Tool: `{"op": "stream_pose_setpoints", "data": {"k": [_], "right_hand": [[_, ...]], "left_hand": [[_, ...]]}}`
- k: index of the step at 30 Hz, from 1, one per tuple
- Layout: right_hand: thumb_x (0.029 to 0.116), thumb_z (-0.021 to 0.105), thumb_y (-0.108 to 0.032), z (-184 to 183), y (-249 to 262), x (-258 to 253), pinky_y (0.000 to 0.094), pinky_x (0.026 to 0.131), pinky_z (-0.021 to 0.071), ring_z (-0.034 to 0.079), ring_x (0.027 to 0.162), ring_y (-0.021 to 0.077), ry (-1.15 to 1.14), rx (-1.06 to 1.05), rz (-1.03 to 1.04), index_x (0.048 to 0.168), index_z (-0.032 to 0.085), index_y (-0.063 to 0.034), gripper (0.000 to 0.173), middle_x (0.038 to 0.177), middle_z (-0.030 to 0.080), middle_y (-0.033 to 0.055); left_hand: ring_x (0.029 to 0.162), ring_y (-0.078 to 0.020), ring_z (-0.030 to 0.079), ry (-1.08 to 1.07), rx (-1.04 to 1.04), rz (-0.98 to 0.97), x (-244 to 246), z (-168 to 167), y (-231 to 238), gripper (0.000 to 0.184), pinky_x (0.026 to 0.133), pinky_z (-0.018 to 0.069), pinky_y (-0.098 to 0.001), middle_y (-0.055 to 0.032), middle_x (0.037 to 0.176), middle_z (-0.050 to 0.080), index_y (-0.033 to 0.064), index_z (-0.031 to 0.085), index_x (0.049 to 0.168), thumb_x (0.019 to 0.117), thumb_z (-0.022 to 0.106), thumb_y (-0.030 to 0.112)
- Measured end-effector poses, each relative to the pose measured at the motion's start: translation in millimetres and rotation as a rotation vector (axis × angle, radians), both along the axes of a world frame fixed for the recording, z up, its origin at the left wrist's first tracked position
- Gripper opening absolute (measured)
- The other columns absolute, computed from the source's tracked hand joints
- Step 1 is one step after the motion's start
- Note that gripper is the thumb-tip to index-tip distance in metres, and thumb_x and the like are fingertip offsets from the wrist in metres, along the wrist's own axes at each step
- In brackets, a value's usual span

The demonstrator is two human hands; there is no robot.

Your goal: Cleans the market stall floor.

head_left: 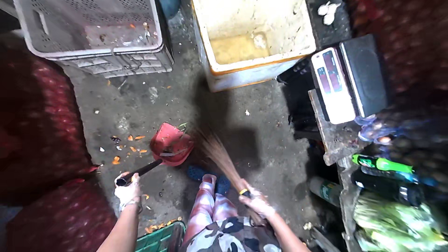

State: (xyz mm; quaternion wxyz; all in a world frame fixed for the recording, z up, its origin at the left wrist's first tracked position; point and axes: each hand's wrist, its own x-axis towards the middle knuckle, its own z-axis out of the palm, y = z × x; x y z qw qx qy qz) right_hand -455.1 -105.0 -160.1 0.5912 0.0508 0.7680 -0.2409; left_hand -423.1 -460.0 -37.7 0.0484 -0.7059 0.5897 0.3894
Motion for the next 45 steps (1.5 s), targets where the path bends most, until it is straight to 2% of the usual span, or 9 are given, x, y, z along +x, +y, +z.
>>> {"op": "stream_pose_setpoints", "data": {"k": [8,14,19,23,26,31,35,41,45], "right_hand": [[0.1032,0.060,-0.030,-76,98,-128,0.0548,0.103,0.0481,0.058,0.124,0.0381,0.328,0.391,-0.578,0.157,0.036,-0.0089,0.062,0.142,0.055,0.0262],[0.0959,0.071,-0.026,-53,43,-75,0.0542,0.109,0.0456,0.059,0.128,0.0368,0.058,0.180,-0.122,0.160,0.033,-0.0133,0.076,0.142,0.058,0.0243],[0.0906,0.073,-0.026,-9,74,-68,0.0503,0.102,0.0517,0.064,0.120,0.0299,0.140,0.043,-0.141,0.162,0.032,-0.0174,0.082,0.140,0.060,0.0194],[0.0979,0.067,-0.029,-51,33,-129,0.0569,0.110,0.0424,0.054,0.133,0.0407,0.306,0.317,-0.247,0.163,0.027,-0.0134,0.078,0.147,0.052,0.0266],[0.0981,0.069,-0.030,-79,-14,-120,0.0553,0.111,0.0437,0.055,0.132,0.0391,0.214,0.288,-0.220,0.159,0.034,-0.0099,0.073,0.144,0.055,0.0262],[0.0948,0.071,-0.033,-44,-56,-21,0.0590,0.113,0.0408,0.053,0.136,0.0380,-0.105,0.051,0.194,0.164,0.024,-0.0183,0.085,0.148,0.054,0.0229],[0.0924,0.073,-0.032,-14,-39,-43,0.0532,0.112,0.0439,0.057,0.131,0.0339,-0.054,-0.080,0.258,0.163,0.031,-0.0178,0.083,0.145,0.057,0.0217],[0.0972,0.068,-0.028,-49,-117,-113,0.0559,0.106,0.0471,0.060,0.127,0.0376,0.210,0.131,0.002,0.165,0.019,-0.0158,0.084,0.142,0.057,0.0245],[0.0959,0.068,-0.033,-56,-165,-41,0.0601,0.104,0.0482,0.062,0.123,0.0412,0.009,0.193,0.335,0.164,0.021,-0.0163,0.085,0.135,0.062,0.0255]], "left_hand": [[0.136,-0.0356,0.046,-0.031,0.005,0.026,2,-11,9,0.044,0.114,0.0327,-0.0333,-0.0393,0.148,0.043,-0.0193,0.035,0.146,0.1065,0.047,-0.002],[0.137,-0.0361,0.047,-0.038,-0.010,0.041,7,-26,6,0.044,0.115,0.0334,-0.0350,-0.0379,0.147,0.045,-0.0178,0.038,0.145,0.1058,0.049,-0.002],[0.140,-0.0372,0.044,-0.048,0.024,0.096,-13,0,2,0.045,0.117,0.0307,-0.0351,-0.0385,0.149,0.043,-0.0186,0.035,0.146,0.1058,0.048,-0.004],[0.138,-0.0334,0.045,-0.067,0.044,0.116,-16,6,-1,0.045,0.115,0.0315,-0.0325,-0.0371,0.150,0.043,-0.0183,0.035,0.147,0.1063,0.047,-0.003],[0.133,-0.0374,0.049,0.019,-0.068,0.065,20,-34,-3,0.043,0.114,0.0355,-0.0361,-0.0401,0.143,0.047,-0.0204,0.040,0.142,0.1046,0.051,-0.002],[0.132,-0.0359,0.049,0.047,-0.030,0.125,24,-28,-11,0.042,0.113,0.0359,-0.0355,-0.0392,0.144,0.046,-0.0189,0.039,0.143,0.1053,0.049,-0.003],[0.130,-0.0334,0.050,0.071,-0.051,0.226,23,-15,-25,0.043,0.111,0.0363,-0.0335,-0.0377,0.145,0.046,-0.0177,0.038,0.144,0.1055,0.048,-0.004],[0.131,-0.0328,0.051,0.095,-0.098,0.249,58,-47,-46,0.042,0.112,0.0369,-0.0341,-0.0365,0.143,0.049,-0.0171,0.043,0.142,0.1040,0.052,-0.002],[0.133,-0.0329,0.051,0.116,-0.093,0.317,80,-67,-60,0.044,0.113,0.0375,-0.0361,-0.0343,0.144,0.050,-0.0151,0.043,0.143,0.1035,0.053,0.000]]}}
